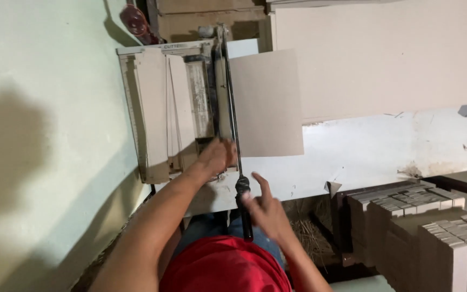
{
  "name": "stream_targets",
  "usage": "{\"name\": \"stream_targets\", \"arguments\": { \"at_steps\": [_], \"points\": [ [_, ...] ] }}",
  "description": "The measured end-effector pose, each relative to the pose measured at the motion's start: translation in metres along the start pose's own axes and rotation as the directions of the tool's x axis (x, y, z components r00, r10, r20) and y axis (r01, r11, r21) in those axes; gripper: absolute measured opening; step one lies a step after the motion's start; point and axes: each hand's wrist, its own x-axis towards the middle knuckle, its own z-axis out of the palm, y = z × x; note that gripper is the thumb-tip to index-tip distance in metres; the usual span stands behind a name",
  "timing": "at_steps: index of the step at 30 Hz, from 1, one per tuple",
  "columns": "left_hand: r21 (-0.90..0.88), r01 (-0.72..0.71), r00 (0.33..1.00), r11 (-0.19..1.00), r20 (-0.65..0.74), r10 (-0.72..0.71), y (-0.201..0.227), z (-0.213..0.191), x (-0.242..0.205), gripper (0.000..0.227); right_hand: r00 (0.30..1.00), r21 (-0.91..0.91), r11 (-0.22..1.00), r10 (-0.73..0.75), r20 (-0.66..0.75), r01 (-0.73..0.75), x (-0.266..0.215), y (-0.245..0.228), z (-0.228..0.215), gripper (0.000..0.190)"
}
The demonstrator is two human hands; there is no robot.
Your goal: The person operates a manual paper cutter to trim large sheets of white paper. They align the paper against the guide, pull down the cutting lever to slice the sheet, and then remove the cut pieces.
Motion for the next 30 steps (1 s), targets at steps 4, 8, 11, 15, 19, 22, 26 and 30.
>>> {"name": "stream_targets", "arguments": {
  "at_steps": [4,8,11,15,19,22,26,30],
  "points": [
    [-0.919,-0.221,0.974,0.327,-0.222,0.033,0.018,0.029,-0.06,0.012,0.979,0.24,0.955,0.194,-0.059,-0.175,0.089,0.108,0.019,0.069],
    [-0.24,-0.303,0.93,-0.922,-0.286,-0.231,0.059,0.068,-0.095,0.021,0.919,0.736,0.654,0.378,-0.116,-0.176,0.145,0.14,0.019,0.079],
    [-0.31,-0.221,0.974,-0.924,-0.116,-0.194,0.097,0.137,-0.126,0.023,0.933,0.849,0.525,0.329,-0.145,-0.053,0.162,0.12,0.001,0.094],
    [-0.216,-0.28,0.952,-0.935,-0.183,-0.243,0.121,0.139,-0.128,0.011,0.935,0.924,0.372,0.289,-0.207,0.09,0.175,0.152,0.003,0.048],
    [-0.113,-0.259,0.956,-0.959,-0.173,-0.238,0.102,0.152,-0.117,0.011,0.942,0.931,0.357,0.283,-0.182,0.073,0.159,0.181,0.022,0.045],
    [-0.02,-0.125,0.987,-0.992,-0.102,-0.123,0.068,0.163,-0.089,0.02,0.959,0.869,0.495,0.257,-0.122,-0.022,0.157,0.154,0.027,0.046],
    [0.187,0.23,0.95,-0.955,-0.257,0.179,0.022,0.205,-0.038,0.084,0.978,0.797,0.604,0.162,-0.13,0.006,0.165,0.117,0.016,0.043],
    [0.117,0.39,0.874,-0.913,-0.358,0.327,-0.004,0.174,0.009,0.118,0.97,0.753,0.657,0.205,-0.134,-0.035,0.165,0.109,0.012,0.049]
  ]
}}
